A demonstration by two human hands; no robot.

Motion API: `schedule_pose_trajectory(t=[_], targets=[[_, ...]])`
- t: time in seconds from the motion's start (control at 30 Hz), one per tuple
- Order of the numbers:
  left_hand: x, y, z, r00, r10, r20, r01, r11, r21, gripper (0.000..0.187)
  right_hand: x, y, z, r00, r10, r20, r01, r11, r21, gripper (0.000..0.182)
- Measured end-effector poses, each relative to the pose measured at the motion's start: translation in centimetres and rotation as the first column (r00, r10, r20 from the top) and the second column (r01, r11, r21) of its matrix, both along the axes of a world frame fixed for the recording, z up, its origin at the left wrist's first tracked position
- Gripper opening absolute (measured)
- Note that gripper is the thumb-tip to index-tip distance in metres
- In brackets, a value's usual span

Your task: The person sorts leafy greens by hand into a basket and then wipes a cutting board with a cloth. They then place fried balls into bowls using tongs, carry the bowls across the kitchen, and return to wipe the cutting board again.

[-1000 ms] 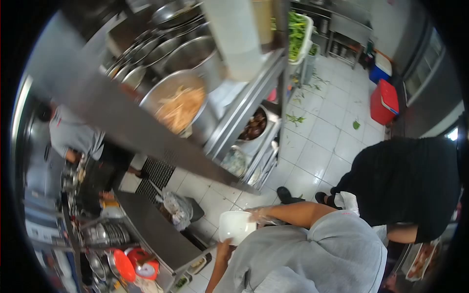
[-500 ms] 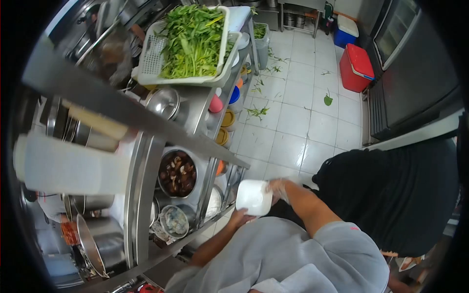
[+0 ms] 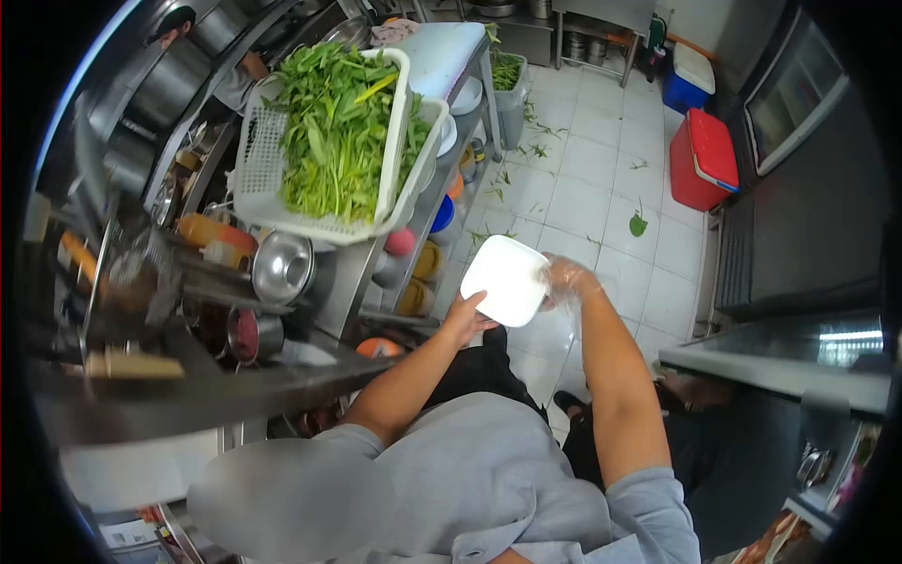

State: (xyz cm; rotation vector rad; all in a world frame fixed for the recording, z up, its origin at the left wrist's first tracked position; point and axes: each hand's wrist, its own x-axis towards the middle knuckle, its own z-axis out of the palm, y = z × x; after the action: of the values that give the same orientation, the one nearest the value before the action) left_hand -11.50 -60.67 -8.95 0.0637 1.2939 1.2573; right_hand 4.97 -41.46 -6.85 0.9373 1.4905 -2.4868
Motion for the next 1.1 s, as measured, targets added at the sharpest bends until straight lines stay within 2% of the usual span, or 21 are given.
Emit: schedule_pose_trajectory(t=[0.07, 0.1, 0.17, 0.2, 0.27, 0.3, 0.33, 0.43, 0.5, 0.57, 0.63, 0.7, 0.73, 0.83, 0.9, 0.93, 0.97, 1.0, 1.03, 1.07, 1.1], targets=[[-2.5, 2.9, -0.9, 0.999, -0.033, -0.015, 0.033, 0.999, -0.008, 0.046, -1.5, 1.5, -0.6, 0.987, -0.082, 0.137, 0.068, 0.992, 0.110, 0.057], [-3.6, 4.0, -1.6, 0.997, -0.069, -0.029, 0.068, 0.997, -0.024, 0.048, -2.2, 2.0, -1.5, 0.987, -0.079, 0.143, 0.063, 0.992, 0.110, 0.057], [-4.7, 6.3, -4.9, 0.994, 0.104, -0.040, -0.107, 0.990, -0.089, 0.050, -4.4, 3.9, -3.8, 0.991, -0.112, 0.071, 0.099, 0.981, 0.164, 0.055], [-5.3, 7.1, -4.6, 0.993, 0.103, -0.050, -0.109, 0.987, -0.119, 0.053, -5.4, 4.7, -4.2, 0.992, -0.096, 0.080, 0.081, 0.982, 0.170, 0.055], [-7.9, 8.7, -5.0, 0.992, 0.115, -0.043, -0.119, 0.988, -0.100, 0.059, -8.2, 6.3, -4.6, 0.982, -0.129, 0.141, 0.117, 0.989, 0.091, 0.061], [-8.8, 9.2, -5.1, 0.993, 0.109, -0.043, -0.112, 0.990, -0.090, 0.065, -9.7, 7.4, -4.8, 0.983, -0.104, 0.153, 0.091, 0.992, 0.088, 0.061], [-9.6, 9.9, -5.2, 0.983, 0.177, -0.055, -0.182, 0.978, -0.100, 0.060, -11.3, 8.6, -5.1, 0.985, -0.071, 0.160, 0.058, 0.995, 0.081, 0.062], [-11.8, 11.8, -5.6, 0.967, 0.223, -0.126, -0.233, 0.970, -0.073, 0.064, -15.7, 12.1, -6.8, 0.988, -0.011, 0.156, 0.006, 1.000, 0.028, 0.065], [-12.6, 13.1, -4.9, 0.960, 0.266, -0.085, -0.267, 0.964, 0.000, 0.069, -19.2, 15.1, -8.7, 0.990, 0.017, 0.138, -0.016, 1.000, -0.008, 0.065], [-13.7, 13.9, -4.4, 0.965, 0.255, -0.058, -0.259, 0.963, -0.073, 0.063, -23.0, 18.1, -11.6, 0.991, 0.088, 0.104, -0.086, 0.996, -0.029, 0.057], [-13.3, 13.1, -7.3, 0.940, 0.328, -0.094, -0.339, 0.929, -0.147, 0.055, -26.8, 20.6, -14.1, 0.981, 0.158, 0.117, -0.153, 0.987, -0.051, 0.056], [-12.4, 8.7, -13.7, 0.890, 0.455, -0.023, -0.450, 0.868, -0.209, 0.049, -30.5, 23.5, -16.5, 0.976, 0.219, -0.010, -0.219, 0.968, -0.120, 0.060], [-10.9, 9.1, -12.9, 0.851, 0.522, -0.062, -0.520, 0.820, -0.241, 0.047, -32.2, 24.6, -20.7, 0.913, 0.388, -0.123, -0.357, 0.909, 0.214, 0.051], [-6.1, 10.8, -7.9, 0.701, 0.691, -0.173, -0.703, 0.631, -0.328, 0.044, -37.5, 26.2, -22.0, 0.879, 0.473, -0.064, -0.423, 0.834, 0.356, 0.048], [-4.4, 12.3, -6.7, 0.654, 0.737, -0.168, -0.717, 0.535, -0.446, 0.045, -40.8, 26.8, -21.8, 0.867, 0.496, -0.047, -0.427, 0.789, 0.441, 0.046], [-4.8, 15.0, -4.6, 0.762, 0.576, -0.295, -0.623, 0.528, -0.578, 0.049, -42.3, 27.2, -21.3, 0.864, 0.502, -0.046, -0.422, 0.769, 0.480, 0.045], [-5.0, 15.7, -6.1, 0.750, 0.595, -0.289, -0.631, 0.511, -0.584, 0.049, -43.3, 27.6, -20.9, 0.859, 0.511, -0.046, -0.418, 0.750, 0.512, 0.045], [-4.7, 15.7, -8.9, 0.723, 0.258, -0.641, -0.639, 0.603, -0.478, 0.050, -43.8, 28.1, -20.4, 0.851, 0.522, -0.048, -0.426, 0.741, 0.519, 0.044], [-3.3, 15.6, -10.3, 0.491, -0.105, -0.865, -0.576, 0.706, -0.413, 0.051, -44.0, 28.7, -19.7, 0.842, 0.537, -0.047, -0.444, 0.740, 0.505, 0.043], [-4.8, 17.5, -9.3, 0.391, -0.163, -0.906, -0.520, 0.772, -0.364, 0.053, -44.1, 29.2, -18.8, 0.833, 0.552, -0.046, -0.464, 0.741, 0.486, 0.042], [-6.5, 20.2, -7.5, -0.080, -0.679, -0.730, -0.510, 0.657, -0.555, 0.055, -43.8, 29.8, -17.8, 0.823, 0.566, -0.038, -0.492, 0.746, 0.450, 0.041]])
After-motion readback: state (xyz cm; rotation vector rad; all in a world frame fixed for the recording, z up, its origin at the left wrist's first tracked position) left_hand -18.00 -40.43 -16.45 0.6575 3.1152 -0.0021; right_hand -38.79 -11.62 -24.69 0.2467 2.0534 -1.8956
